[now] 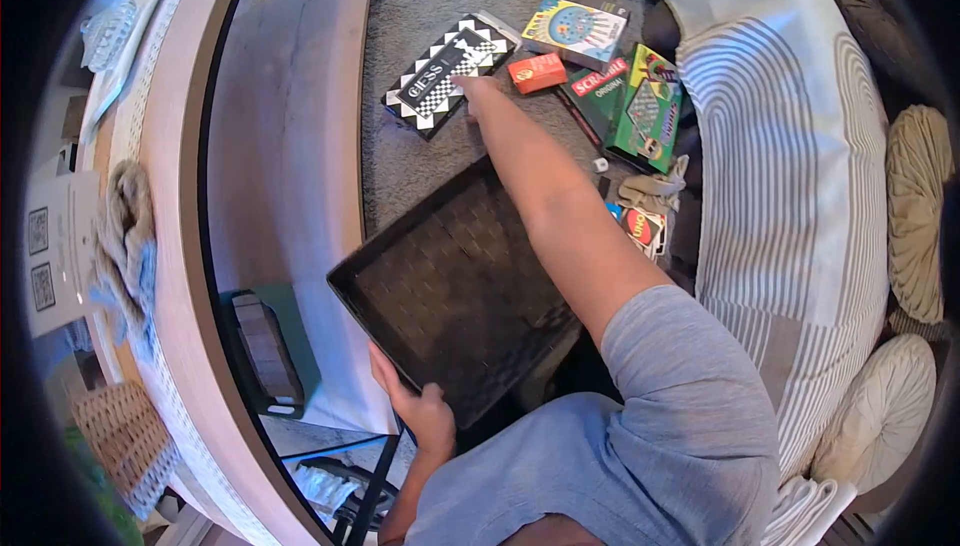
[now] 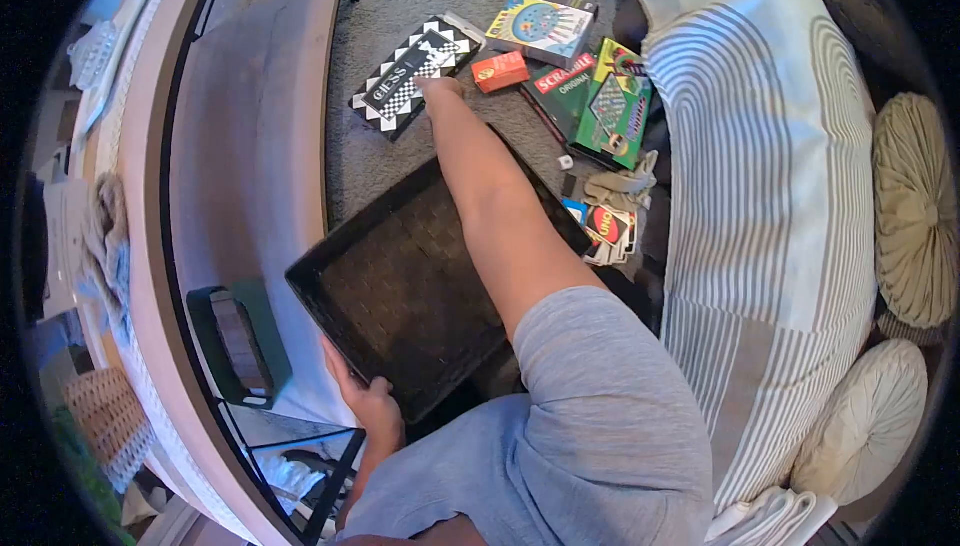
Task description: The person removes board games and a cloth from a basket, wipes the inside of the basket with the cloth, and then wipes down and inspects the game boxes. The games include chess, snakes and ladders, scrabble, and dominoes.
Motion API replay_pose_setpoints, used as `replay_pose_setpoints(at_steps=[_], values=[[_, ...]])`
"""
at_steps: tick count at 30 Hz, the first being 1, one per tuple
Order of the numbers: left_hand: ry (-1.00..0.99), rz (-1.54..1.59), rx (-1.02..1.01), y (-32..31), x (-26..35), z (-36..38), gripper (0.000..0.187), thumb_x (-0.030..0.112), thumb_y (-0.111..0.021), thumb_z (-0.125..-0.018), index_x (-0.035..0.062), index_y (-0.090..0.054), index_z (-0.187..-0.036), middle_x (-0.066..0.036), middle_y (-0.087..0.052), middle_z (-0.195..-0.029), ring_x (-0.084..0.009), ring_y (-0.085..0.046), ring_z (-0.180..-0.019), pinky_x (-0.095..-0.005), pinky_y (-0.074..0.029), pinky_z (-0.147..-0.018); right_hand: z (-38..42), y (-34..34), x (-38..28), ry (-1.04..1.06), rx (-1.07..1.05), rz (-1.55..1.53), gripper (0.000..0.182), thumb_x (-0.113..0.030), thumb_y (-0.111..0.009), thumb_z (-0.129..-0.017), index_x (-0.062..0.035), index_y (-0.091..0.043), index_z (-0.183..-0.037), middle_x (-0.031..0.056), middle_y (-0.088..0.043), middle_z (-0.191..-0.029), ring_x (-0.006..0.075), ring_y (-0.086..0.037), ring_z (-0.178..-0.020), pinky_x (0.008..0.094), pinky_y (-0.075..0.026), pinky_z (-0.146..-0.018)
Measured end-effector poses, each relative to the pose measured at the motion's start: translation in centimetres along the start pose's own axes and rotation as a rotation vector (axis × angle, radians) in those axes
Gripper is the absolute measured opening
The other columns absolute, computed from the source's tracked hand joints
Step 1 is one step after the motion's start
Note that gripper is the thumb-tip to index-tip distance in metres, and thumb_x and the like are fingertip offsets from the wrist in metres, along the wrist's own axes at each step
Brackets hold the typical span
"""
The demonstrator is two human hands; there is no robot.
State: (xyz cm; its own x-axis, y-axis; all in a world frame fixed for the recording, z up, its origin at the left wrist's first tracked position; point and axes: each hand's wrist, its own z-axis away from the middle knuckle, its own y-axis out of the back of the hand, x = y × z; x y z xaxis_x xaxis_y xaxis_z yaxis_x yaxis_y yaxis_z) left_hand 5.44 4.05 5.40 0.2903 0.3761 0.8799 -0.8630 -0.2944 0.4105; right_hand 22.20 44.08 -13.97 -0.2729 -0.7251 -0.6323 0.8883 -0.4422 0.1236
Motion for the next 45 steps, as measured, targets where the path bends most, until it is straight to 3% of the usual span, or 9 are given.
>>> replay_pose_setpoints(at_steps=[4,8,12,22,28,35,38,40,45], values=[[0.038,0.066,-0.025,-0.3,0.5,-0.5,0.094,-0.017,-0.039,-0.057,0.0024,-0.019,-0.147,-0.015,-0.022,-0.147,-0.0285,-0.024,-0.137,-0.0318,-0.016,-0.113,-6.9,-3.8,1.8,0.022,0.023,-0.281,0.055,0.005,-0.080,-0.063,0.0097,-0.055,-0.111,0.0176,-0.063,-0.110,0.0271,-0.063,-0.096,0.0373,-0.052,-0.079],[0.052,0.165,-0.026,-0.5,1.1,-1.0,0.093,-0.016,-0.039,-0.058,0.0023,-0.019,-0.147,-0.015,-0.021,-0.147,-0.0277,-0.024,-0.137,-0.0315,-0.015,-0.113,-0.8,-2.1,-1.7,0.009,-0.283,-0.411,0.030,-0.004,-0.072,-0.076,-0.0070,-0.056,-0.101,0.0072,-0.064,-0.092,0.0225,-0.063,-0.080,0.0493,-0.048,-0.074],[0.026,0.156,0.008,-1.3,0.8,-1.2,0.095,-0.014,-0.040,-0.056,0.0019,-0.018,-0.147,-0.014,-0.021,-0.148,-0.0276,-0.023,-0.137,-0.0327,-0.016,-0.112,2.1,1.1,-4.3,0.221,-0.525,-0.379,0.038,0.005,-0.069,-0.074,0.0016,-0.053,-0.109,0.0142,-0.063,-0.102,0.0311,-0.064,-0.089,0.0541,-0.053,-0.073],[-0.147,0.200,0.233,-8.7,-0.8,-1.6,0.099,-0.014,-0.044,-0.059,0.0078,-0.012,-0.150,-0.018,-0.013,-0.152,-0.0296,-0.012,-0.141,-0.0354,-0.009,-0.114,15.0,17.7,-12.1,0.503,-0.847,-0.398,0.037,-0.016,-0.069,-0.082,0.0015,-0.055,-0.112,0.0122,-0.061,-0.107,0.0245,-0.058,-0.102,0.0472,-0.046,-0.090],[-0.265,0.147,0.283,-14.1,-1.2,-3.9,0.095,-0.018,-0.041,-0.065,0.0065,-0.006,-0.149,-0.026,-0.008,-0.147,-0.0366,-0.013,-0.138,-0.0389,-0.010,-0.114,24.1,25.1,-7.5,0.550,-0.797,-0.367,0.032,-0.017,-0.065,-0.085,-0.0005,-0.056,-0.110,0.0088,-0.065,-0.106,0.0178,-0.063,-0.096,0.0380,-0.050,-0.086],[-0.029,0.183,0.332,-15.3,-9.5,-7.0,0.085,-0.010,-0.047,-0.074,0.0044,-0.008,-0.148,-0.029,-0.006,-0.147,-0.0425,-0.023,-0.134,-0.0423,-0.022,-0.111,29.2,28.0,1.4,0.507,-0.776,-0.375,0.047,-0.012,-0.070,-0.080,-0.0020,-0.046,-0.119,0.0079,-0.061,-0.110,0.0193,-0.061,-0.096,0.0352,-0.050,-0.087],[0.240,-0.130,-0.164,-12.0,-11.0,-9.2,0.080,0.031,-0.053,-0.087,0.0027,-0.010,-0.147,-0.029,-0.011,-0.150,-0.0404,-0.024,-0.136,-0.0433,-0.024,-0.110,29.9,27.7,6.1,0.575,-0.770,-0.332,0.058,-0.005,-0.075,-0.075,-0.0004,-0.040,-0.120,0.0103,-0.058,-0.112,0.0183,-0.058,-0.100,0.0322,-0.049,-0.086],[0.118,0.454,-0.233,-6.8,-5.3,-7.4,0.079,0.039,-0.049,-0.091,0.0051,-0.007,-0.149,-0.025,-0.026,-0.147,-0.0354,-0.029,-0.135,-0.0411,-0.026,-0.108,32.0,26.8,8.2,0.619,-0.721,-0.274,0.061,-0.002,-0.076,-0.073,-0.0007,-0.038,-0.120,0.0100,-0.058,-0.111,0.0183,-0.058,-0.099,0.0321,-0.048,-0.087],[-0.188,0.512,-0.294,5.4,3.9,0.2,0.070,0.036,-0.045,-0.096,0.0085,-0.011,-0.149,-0.013,-0.036,-0.145,-0.0277,-0.034,-0.133,-0.0364,-0.025,-0.109,35.9,22.4,15.1,0.605,-0.956,-0.135,0.058,0.000,-0.074,-0.075,-0.0033,-0.035,-0.118,0.0106,-0.055,-0.112,0.0168,-0.056,-0.102,0.0313,-0.048,-0.087]])
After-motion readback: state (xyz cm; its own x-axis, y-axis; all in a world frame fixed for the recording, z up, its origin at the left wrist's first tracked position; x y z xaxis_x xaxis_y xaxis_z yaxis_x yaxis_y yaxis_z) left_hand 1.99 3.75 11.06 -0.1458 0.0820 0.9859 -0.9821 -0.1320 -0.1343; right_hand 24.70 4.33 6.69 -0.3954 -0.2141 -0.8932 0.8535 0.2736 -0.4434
